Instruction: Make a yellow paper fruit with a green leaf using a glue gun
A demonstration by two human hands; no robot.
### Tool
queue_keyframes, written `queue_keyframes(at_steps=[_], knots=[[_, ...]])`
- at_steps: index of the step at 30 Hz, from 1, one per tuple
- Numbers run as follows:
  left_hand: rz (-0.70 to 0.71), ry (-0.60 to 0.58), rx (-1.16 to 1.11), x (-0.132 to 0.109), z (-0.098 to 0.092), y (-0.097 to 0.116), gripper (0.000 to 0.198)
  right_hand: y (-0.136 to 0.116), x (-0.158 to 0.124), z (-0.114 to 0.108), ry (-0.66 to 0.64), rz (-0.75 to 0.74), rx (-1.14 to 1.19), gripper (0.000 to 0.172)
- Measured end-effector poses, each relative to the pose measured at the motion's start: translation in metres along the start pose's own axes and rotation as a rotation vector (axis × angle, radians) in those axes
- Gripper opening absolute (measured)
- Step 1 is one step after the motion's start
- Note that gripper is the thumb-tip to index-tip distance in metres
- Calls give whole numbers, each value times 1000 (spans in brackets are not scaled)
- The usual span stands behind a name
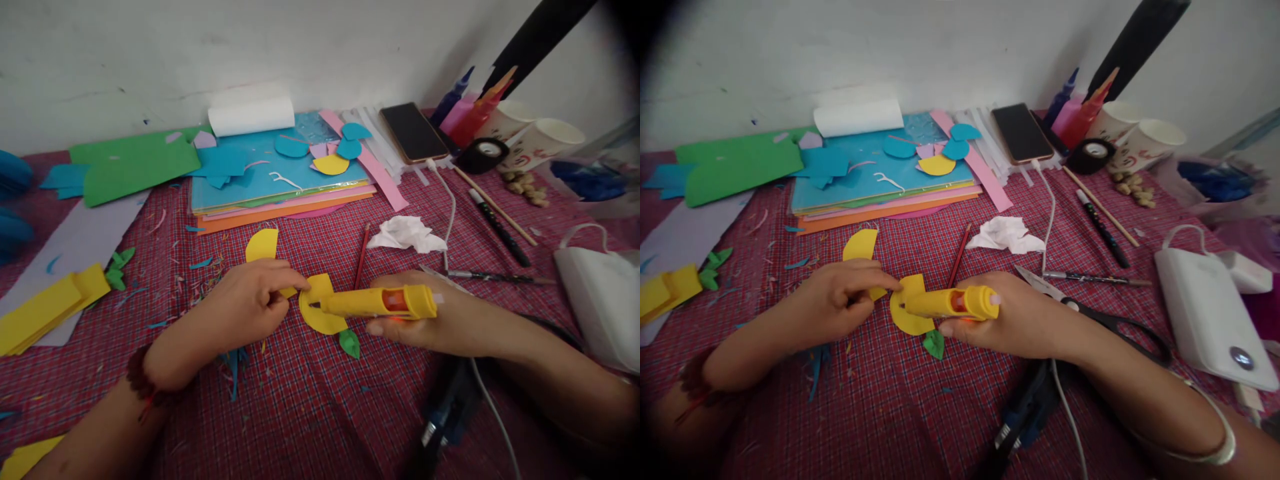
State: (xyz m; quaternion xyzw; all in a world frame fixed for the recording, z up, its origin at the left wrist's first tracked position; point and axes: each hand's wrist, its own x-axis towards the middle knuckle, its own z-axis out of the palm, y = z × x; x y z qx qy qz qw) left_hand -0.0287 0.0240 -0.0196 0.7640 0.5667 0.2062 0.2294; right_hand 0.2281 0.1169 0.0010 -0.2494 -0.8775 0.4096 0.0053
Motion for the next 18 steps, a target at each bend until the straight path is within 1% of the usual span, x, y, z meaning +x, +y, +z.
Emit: queue_keyframes(at_steps=[3,7,10,14,16,18], knots=[[5,1,-15,0,1,-1,40,2,-2,-3,-69,-44,27,30],[57,-6,-16,0,0,-3,43,4,-6,-10,-159,-56,87,27],[50,-3,3,-1,0,-4,41,6,-11,-13,-183,-53,83,30],[48,-13,4,-2,-1,-5,42,11,-16,-16,-219,-14,158,31],[36,-18,5,-3,-2,-6,42,13,-17,-16,-215,-10,190,30],[13,-28,5,-3,-2,-7,42,14,-16,-16,-183,4,215,30]])
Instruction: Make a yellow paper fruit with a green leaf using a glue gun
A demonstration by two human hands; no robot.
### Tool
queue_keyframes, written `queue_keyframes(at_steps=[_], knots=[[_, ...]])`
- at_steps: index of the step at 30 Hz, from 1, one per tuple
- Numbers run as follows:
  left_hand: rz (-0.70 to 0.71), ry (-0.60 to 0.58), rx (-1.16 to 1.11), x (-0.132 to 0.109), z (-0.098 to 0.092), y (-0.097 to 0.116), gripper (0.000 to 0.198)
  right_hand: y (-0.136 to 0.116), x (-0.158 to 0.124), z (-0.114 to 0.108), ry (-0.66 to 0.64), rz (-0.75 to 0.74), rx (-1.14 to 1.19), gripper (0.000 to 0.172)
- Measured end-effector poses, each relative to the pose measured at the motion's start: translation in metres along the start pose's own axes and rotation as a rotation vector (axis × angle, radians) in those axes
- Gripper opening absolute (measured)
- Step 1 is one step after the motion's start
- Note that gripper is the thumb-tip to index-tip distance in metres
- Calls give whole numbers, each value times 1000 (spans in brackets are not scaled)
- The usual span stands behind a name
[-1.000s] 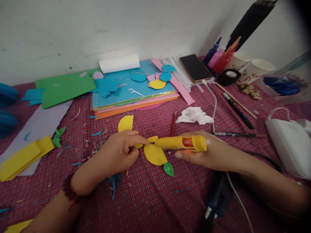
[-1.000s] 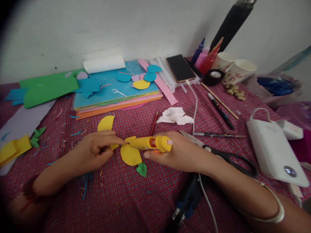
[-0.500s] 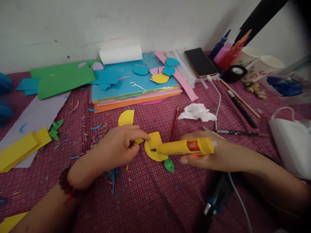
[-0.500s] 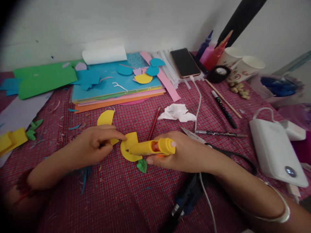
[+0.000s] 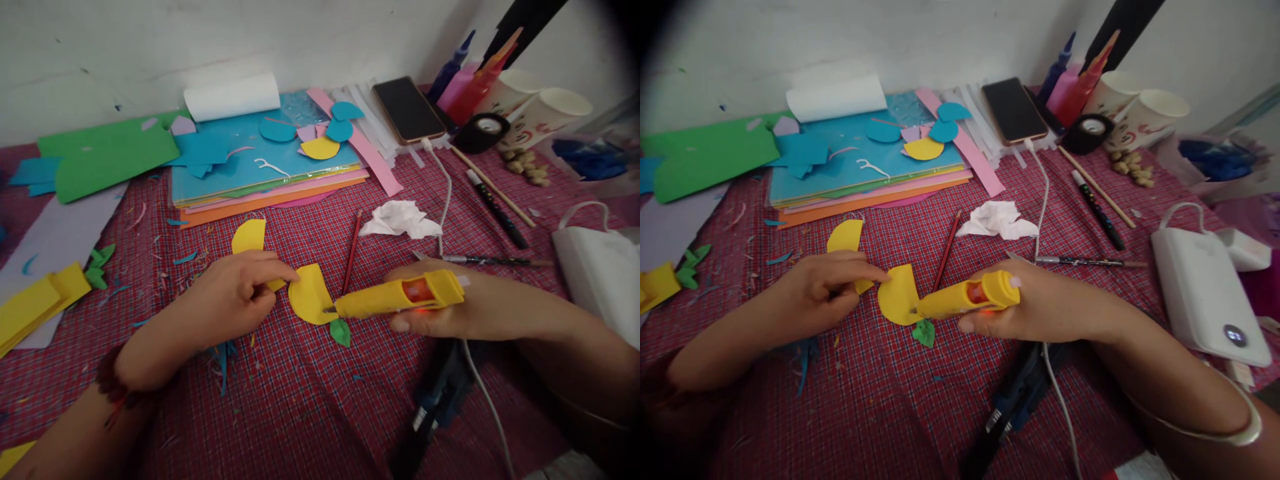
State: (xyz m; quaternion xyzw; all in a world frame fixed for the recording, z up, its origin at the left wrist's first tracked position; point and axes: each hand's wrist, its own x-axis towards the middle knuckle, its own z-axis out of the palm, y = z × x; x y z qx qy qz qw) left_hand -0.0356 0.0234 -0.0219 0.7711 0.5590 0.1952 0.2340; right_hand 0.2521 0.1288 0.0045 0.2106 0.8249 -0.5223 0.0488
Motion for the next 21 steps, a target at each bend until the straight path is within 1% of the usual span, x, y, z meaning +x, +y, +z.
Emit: queue_keyframes(at_steps=[2,4,5,7,10,12,14,16,18,21], knots=[[-10,-8,5,1,0,-1,41,0,2,0,77,14,63,27],[1,-14,14,1,1,-1,42,1,4,0,187,14,143,27],[9,-17,20,1,1,0,42,1,4,0,239,18,185,30],[12,-24,24,0,-1,3,44,3,5,0,319,42,276,41],[-62,-1,4,-6,-13,11,53,8,7,1,377,66,416,53],[-97,37,-12,-11,-26,19,47,11,9,2,405,51,483,54],[-47,91,-21,-16,-37,29,33,12,11,2,426,47,526,53],[56,134,-5,-17,-42,39,23,11,12,2,446,54,549,52],[150,159,43,-16,-39,49,23,9,12,2,447,67,556,50],[231,184,126,-11,-25,60,25,3,12,2,436,62,561,45]])
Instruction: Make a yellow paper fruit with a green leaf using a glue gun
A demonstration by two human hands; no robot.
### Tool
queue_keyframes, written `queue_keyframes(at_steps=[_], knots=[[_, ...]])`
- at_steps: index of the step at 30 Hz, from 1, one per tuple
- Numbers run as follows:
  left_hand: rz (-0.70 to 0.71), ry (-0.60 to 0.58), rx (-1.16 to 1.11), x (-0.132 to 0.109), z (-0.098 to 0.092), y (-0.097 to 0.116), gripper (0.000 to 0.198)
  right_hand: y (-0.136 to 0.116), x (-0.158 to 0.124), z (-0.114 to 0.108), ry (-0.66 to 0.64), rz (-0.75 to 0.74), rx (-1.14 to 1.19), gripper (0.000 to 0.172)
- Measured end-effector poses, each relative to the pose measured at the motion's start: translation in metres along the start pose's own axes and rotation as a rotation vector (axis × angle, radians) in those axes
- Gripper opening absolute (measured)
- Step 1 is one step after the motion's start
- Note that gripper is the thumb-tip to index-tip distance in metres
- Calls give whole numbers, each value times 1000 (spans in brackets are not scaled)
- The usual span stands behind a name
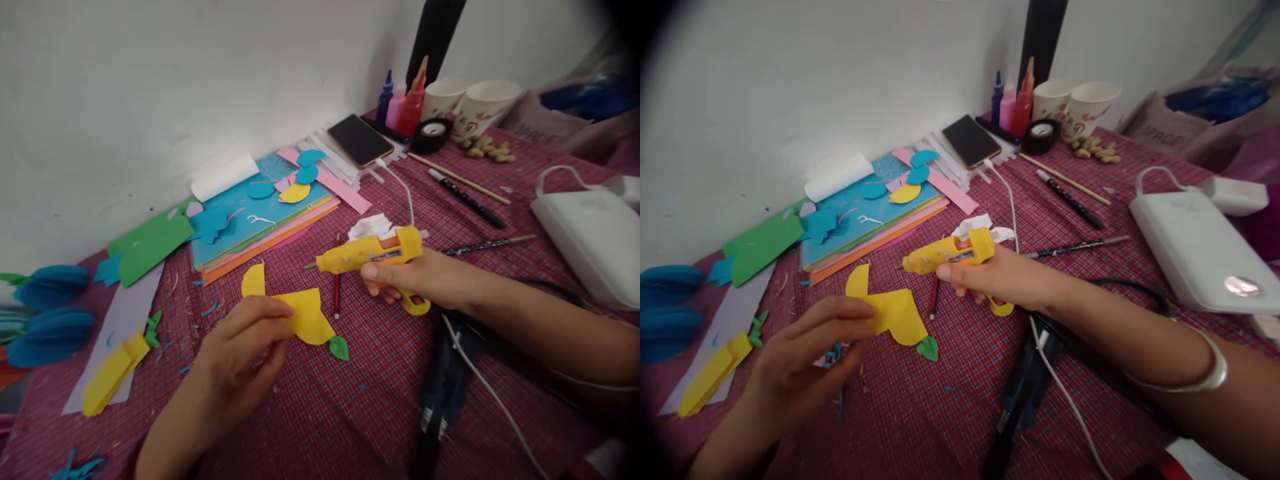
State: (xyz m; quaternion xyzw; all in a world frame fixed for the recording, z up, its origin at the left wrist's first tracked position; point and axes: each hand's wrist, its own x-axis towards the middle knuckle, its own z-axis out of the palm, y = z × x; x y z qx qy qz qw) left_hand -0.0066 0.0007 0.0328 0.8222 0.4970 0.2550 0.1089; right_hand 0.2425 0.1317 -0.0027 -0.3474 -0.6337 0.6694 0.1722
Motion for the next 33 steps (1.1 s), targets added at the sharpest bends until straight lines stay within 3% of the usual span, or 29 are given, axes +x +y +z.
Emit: queue_keyframes(at_steps=[4,11,15,17,19,26,33], knots=[[-9,13,62,5,10,13,26,-6,-2,1,24,-1,26,40],[85,131,321,-5,1,28,19,-4,-4,1,20,-2,105,36],[154,274,446,-16,15,30,24,-1,-5,8,-92,-13,291,39],[148,388,545,-21,23,29,30,1,-6,13,-169,4,403,43],[125,426,600,-25,30,28,32,3,-7,17,-226,23,504,44],[144,294,388,-32,34,18,34,3,-9,20,-323,106,727,39],[174,151,325,-43,40,11,38,2,-9,25,-388,113,816,36]])
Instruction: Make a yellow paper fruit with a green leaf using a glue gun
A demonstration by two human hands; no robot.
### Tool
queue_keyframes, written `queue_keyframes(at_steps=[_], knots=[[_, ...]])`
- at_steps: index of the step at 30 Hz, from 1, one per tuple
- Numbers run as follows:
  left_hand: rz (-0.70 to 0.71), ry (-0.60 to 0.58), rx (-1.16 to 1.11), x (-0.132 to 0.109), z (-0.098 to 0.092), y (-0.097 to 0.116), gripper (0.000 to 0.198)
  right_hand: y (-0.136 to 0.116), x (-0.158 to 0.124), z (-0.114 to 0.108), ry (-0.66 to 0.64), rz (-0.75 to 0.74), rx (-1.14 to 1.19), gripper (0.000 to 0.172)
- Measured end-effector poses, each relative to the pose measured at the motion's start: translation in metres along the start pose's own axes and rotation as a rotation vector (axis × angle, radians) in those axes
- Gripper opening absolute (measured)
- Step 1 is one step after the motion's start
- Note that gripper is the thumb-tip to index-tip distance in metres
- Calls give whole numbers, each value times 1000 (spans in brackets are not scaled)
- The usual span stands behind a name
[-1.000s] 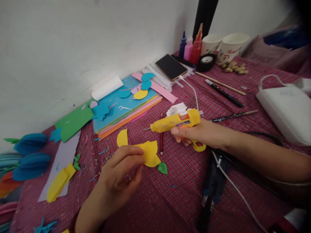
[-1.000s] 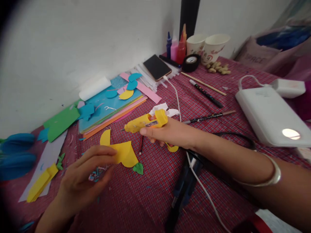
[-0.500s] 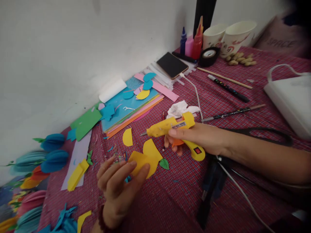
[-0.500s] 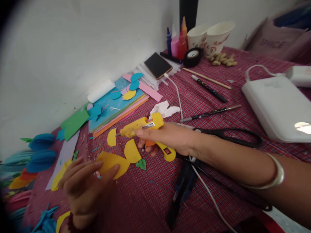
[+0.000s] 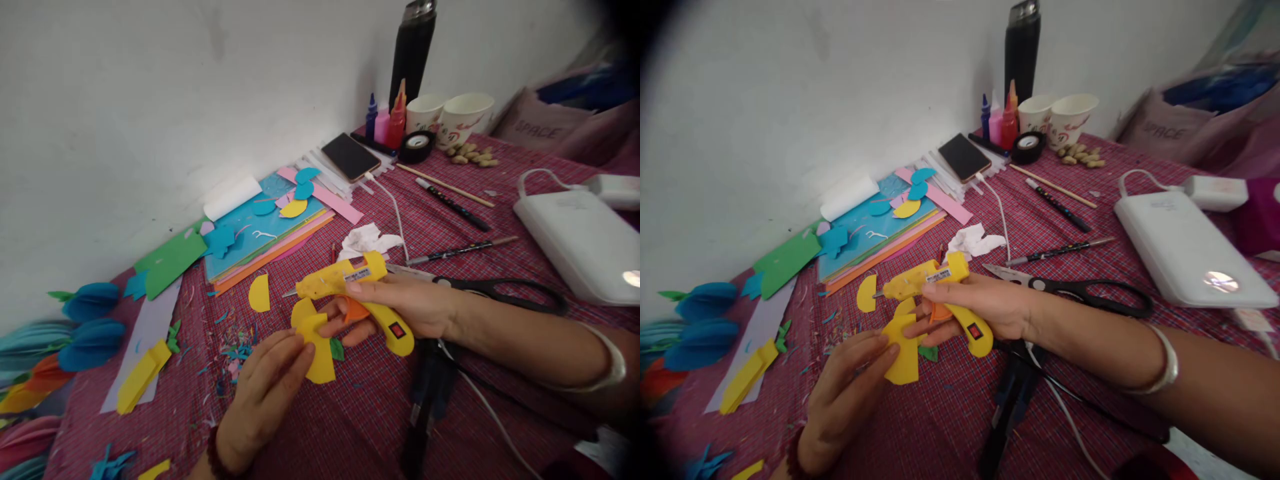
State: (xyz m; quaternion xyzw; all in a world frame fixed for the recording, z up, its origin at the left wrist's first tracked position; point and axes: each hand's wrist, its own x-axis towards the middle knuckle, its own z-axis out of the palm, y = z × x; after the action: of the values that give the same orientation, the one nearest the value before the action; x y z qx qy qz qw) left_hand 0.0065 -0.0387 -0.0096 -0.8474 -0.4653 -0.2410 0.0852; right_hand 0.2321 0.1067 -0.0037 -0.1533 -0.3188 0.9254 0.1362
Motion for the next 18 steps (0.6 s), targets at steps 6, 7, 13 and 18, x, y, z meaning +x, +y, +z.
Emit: queue_keyframes(at_steps=[6,7,13,18], knots=[[65,7,68,-1,-4,-2,28,-1,-2,1,-1,2,-6,40],[65,19,87,-1,-6,-3,26,-2,-3,0,13,-3,-23,42],[-41,109,215,-3,-7,-20,23,-13,-1,-13,176,-105,-90,36],[-100,113,222,2,-2,-20,33,-14,0,-18,221,-90,-155,38]])
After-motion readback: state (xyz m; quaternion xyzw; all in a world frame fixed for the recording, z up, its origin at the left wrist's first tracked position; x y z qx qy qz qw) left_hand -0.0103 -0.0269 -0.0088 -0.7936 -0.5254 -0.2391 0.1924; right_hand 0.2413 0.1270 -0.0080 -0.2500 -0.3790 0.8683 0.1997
